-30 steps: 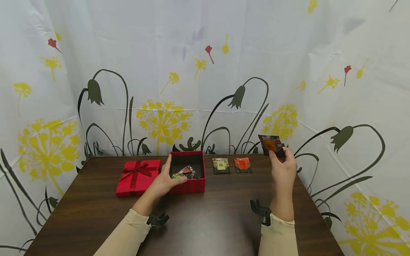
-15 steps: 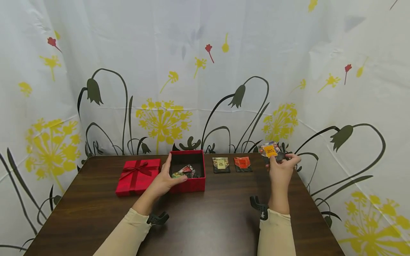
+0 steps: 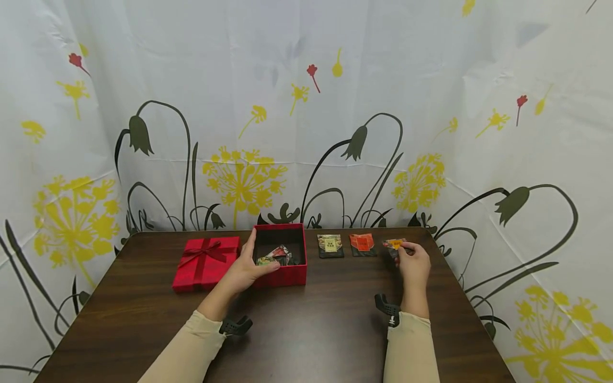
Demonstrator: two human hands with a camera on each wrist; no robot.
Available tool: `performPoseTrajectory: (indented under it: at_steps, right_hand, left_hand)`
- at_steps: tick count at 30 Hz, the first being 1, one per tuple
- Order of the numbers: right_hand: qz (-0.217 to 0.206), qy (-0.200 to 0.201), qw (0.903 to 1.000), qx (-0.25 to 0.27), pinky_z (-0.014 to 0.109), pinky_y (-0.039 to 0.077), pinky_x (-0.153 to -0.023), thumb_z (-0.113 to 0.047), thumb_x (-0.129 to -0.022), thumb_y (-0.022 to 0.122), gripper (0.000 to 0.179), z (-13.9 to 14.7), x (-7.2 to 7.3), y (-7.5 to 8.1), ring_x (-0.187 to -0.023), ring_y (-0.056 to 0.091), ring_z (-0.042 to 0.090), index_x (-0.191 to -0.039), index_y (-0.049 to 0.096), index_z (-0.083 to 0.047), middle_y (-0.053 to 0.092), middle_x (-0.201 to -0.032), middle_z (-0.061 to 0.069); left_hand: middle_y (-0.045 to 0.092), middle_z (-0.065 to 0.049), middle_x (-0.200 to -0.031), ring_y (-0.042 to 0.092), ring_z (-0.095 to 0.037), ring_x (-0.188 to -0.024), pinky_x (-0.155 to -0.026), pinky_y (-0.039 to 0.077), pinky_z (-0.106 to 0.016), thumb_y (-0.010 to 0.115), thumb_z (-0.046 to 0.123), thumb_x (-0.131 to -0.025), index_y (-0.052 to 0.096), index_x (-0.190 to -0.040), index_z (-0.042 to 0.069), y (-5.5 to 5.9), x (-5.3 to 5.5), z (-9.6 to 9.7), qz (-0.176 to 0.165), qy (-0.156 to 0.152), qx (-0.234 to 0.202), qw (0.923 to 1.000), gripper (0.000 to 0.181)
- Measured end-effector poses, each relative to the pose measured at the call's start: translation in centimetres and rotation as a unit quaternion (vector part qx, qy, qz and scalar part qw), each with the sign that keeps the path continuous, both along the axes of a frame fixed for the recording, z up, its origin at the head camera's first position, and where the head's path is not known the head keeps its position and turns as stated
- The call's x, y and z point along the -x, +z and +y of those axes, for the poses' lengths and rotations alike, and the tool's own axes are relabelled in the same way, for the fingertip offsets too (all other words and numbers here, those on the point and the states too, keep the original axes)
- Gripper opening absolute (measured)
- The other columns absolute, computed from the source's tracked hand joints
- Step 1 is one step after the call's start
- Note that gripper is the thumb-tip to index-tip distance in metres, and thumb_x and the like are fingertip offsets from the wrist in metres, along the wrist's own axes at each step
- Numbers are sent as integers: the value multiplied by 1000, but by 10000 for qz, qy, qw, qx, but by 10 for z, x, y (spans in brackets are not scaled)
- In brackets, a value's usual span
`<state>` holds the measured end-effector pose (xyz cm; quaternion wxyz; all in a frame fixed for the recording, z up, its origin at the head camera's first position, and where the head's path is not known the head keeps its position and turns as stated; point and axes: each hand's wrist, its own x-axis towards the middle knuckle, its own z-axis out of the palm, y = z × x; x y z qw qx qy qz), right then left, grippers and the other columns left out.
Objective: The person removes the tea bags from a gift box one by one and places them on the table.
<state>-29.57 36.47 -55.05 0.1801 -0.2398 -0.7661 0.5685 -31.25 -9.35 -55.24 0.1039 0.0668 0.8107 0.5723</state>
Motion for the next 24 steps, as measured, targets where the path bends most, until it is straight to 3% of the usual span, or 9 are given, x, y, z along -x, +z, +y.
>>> performPoseTrajectory:
  at_steps: [8, 11, 15, 17, 19, 22, 24]
  right_hand:
    - [-484, -21, 9987, -151, 23, 55, -52, -9, -104, 69, 31, 0, 2, -20, -56, 65, 8, -131, 72, 6, 64, -66, -5]
    - [-794, 225, 9959, -372, 23, 52, -53, -12, -105, 68, 35, 2, 1, -22, -59, 64, 8, -134, 69, 7, 69, -73, 1]
    - [-1212, 628, 9883, -684, 27, 50, -57, -17, -106, 67, 41, 4, 1, -20, -68, 70, 16, -139, 65, 7, 74, -96, 19]
    - [-1412, 768, 9828, -915, 33, 54, -66, -20, -106, 66, 44, 5, 1, -19, -80, 75, 28, -141, 64, 6, 73, -113, 29]
    - [-1602, 894, 9747, -1273, 45, 58, -84, -24, -107, 64, 47, 5, 2, -17, -105, 74, 41, -144, 64, 4, 68, -134, 35]
    - [-1813, 1038, 9634, -1678, 61, 48, -111, -30, -107, 62, 50, 6, 2, -15, -135, 58, 54, -146, 64, 2, 55, -154, 37]
    - [-1875, 1092, 9576, -1894, 68, 39, -118, -33, -107, 62, 51, 6, 2, -15, -142, 44, 63, -145, 65, 2, 44, -158, 42]
  left_hand:
    - [2, -14, -184, 11, -47, -168, -128, 21, -78, 92, 48, -86, -8, -175, 40, 1, -2, 0, -19, -31, 14, 10000, 134]
    - [2, -13, -184, 10, -47, -168, -128, 21, -78, 92, 46, -87, -8, -175, 41, 1, -2, 0, -5, -28, 13, 10000, 133]
    - [1, -13, -184, 9, -47, -168, -128, 21, -78, 92, 46, -87, -8, -175, 41, 1, -2, 0, -1, -25, -1, 10000, 133]
    - [2, -13, -184, 10, -47, -168, -127, 21, -78, 92, 48, -85, -8, -175, 41, 2, -2, 0, -11, -15, 4, 10000, 135]
    - [2, -13, -184, 11, -47, -168, -127, 22, -78, 92, 50, -84, -8, -175, 41, 2, -1, 1, -22, -3, 15, 10000, 135]
    - [3, -13, -184, 11, -47, -168, -127, 22, -79, 92, 51, -84, -8, -175, 41, 1, -1, 0, -28, -7, 23, 10000, 136]
    - [2, -13, -184, 11, -47, -168, -127, 22, -78, 92, 51, -85, -8, -175, 41, 1, -1, 0, -24, -21, 33, 10000, 136]
